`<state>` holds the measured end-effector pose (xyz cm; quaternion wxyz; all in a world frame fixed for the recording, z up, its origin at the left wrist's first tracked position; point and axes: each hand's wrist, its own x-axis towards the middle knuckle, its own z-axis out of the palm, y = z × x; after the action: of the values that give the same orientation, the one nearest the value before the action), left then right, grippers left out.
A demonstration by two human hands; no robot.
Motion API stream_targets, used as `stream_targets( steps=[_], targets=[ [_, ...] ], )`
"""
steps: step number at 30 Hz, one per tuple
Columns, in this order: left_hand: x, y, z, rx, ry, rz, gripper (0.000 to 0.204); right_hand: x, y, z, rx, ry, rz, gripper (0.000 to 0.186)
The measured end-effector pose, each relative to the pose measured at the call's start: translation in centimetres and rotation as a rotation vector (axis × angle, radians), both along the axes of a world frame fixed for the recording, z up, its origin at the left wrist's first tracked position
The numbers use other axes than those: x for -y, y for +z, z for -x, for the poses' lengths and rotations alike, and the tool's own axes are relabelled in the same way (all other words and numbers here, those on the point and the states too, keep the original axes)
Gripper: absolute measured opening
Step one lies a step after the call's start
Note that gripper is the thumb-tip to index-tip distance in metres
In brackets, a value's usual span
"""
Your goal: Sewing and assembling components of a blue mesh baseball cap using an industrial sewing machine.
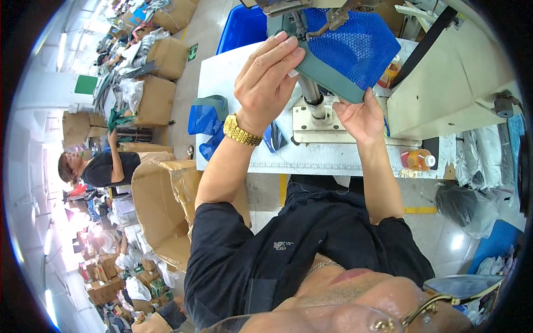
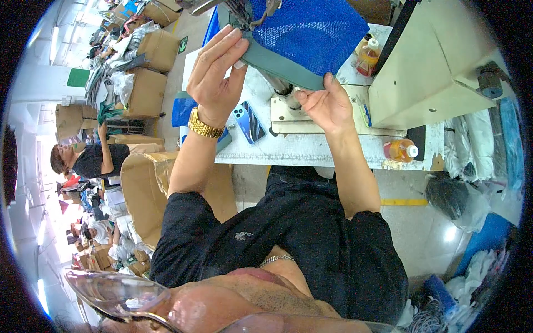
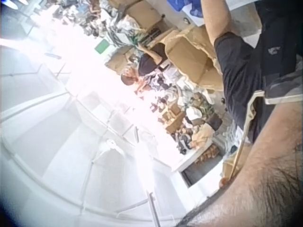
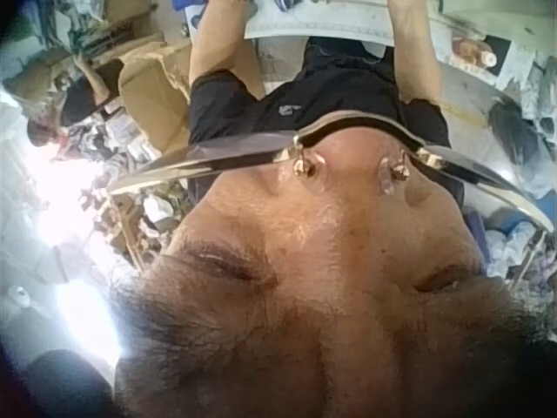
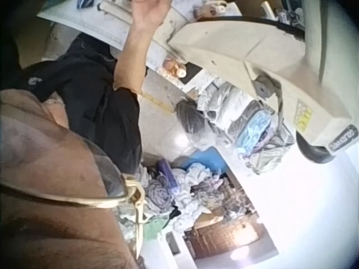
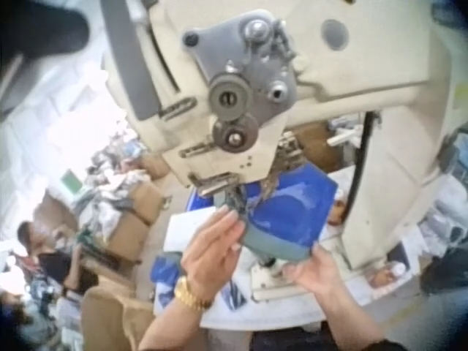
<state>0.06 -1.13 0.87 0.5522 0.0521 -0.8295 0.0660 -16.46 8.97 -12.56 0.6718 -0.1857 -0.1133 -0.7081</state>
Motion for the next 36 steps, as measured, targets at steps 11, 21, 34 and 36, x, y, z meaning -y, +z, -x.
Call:
stream_targets(
  steps=[11, 21, 34, 36],
  targets=[
    [-0.8, -0.8, 0.3, -0.042, 0.029, -0.007, 0.028, -1.0, -0.3, -0.3, -0.047, -0.043, -0.059, 0.03],
    [0.2, -1.0, 0.2, -0.072, -0.039, -0.094, 0.024, -2.6, 0.5, -2.8, -0.04, -0.001, -0.072, 0.036],
    [-0.6, -1.6, 0.2, -0.063, 0.055, -0.032, 0.035, -5.5, 3.8, -4.0, -0.265, 0.013, -0.278, 0.045],
    [-0.4, -1.6, -0.2, -0.069, 0.026, -0.033, 0.035, -7.4, 2.9, -0.5, -0.854, -0.009, -0.249, 0.032]
  ],
)
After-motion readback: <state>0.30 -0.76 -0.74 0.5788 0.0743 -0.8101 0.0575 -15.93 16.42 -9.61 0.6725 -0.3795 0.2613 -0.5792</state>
